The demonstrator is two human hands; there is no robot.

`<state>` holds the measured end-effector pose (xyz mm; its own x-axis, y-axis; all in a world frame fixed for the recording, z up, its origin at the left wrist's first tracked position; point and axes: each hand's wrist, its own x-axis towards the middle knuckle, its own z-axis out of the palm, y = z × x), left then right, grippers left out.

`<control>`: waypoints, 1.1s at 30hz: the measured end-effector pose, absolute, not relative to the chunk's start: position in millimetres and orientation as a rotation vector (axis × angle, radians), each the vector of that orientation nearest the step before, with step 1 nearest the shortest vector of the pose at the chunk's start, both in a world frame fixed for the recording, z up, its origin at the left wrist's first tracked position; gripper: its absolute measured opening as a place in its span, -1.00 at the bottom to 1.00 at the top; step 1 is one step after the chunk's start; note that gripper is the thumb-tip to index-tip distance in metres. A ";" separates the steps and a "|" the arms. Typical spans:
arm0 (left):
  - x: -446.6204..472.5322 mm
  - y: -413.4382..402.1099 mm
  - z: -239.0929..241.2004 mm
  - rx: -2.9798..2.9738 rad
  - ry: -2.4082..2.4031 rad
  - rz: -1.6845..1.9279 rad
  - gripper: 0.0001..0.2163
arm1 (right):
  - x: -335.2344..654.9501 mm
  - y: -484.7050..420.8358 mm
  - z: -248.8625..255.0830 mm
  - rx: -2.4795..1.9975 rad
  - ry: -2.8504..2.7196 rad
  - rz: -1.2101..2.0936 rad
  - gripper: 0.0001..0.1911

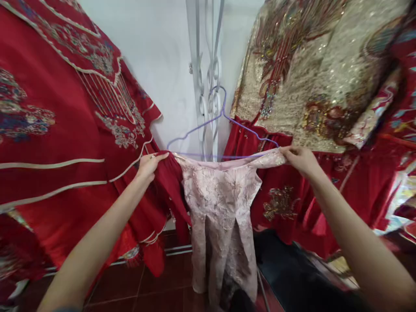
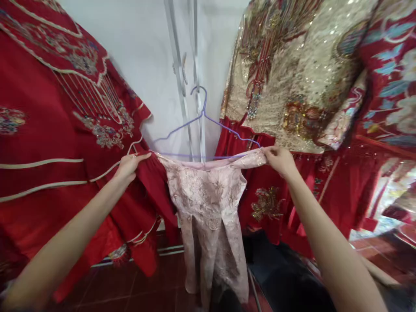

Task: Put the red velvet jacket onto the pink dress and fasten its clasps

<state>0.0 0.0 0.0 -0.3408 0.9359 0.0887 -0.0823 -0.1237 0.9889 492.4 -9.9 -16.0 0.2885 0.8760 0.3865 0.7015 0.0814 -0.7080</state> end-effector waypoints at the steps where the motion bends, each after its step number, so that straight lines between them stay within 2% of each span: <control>1: -0.7 -3.2 -8.3 1.064 1.371 1.568 -0.61 | 493.8 -18.8 -18.0 -1.654 -1.504 0.316 -0.69; 5: 4.0 -18.2 -33.7 1.455 1.474 1.458 -0.70 | 484.7 -56.0 -14.3 -1.648 -1.659 0.382 -0.72; 7: 14.1 -28.3 -36.3 1.787 1.446 1.369 -0.77 | 467.3 -74.0 -3.0 -1.684 -1.700 0.243 -0.74; 10: 40.8 -43.6 -25.6 2.283 1.231 1.232 -0.88 | 434.1 -95.0 18.2 -1.660 -1.717 0.024 -0.77; 14: 91.0 -43.5 -5.7 2.717 0.871 1.074 -0.82 | 403.1 -106.4 36.7 -1.513 -1.668 -0.068 -0.80; 19: 148.8 -0.5 -12.6 2.928 0.741 0.968 -0.70 | 400.5 -108.2 41.7 -1.459 -1.615 -0.115 -0.82; 23: 169.5 21.3 -25.3 2.894 0.833 0.963 -0.76 | 416.6 -109.2 41.3 -1.463 -1.607 -0.166 -0.80; 33: 130.7 0.8 -20.7 2.854 0.714 0.998 -0.77 | 459.1 -85.6 38.6 -1.615 -1.414 -0.285 -0.86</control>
<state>130.7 0.8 -20.7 0.6881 0.4332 0.5821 0.4110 -0.8938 0.1794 459.1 -85.6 38.6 0.3077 0.6506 0.6943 0.8688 0.1054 -0.4838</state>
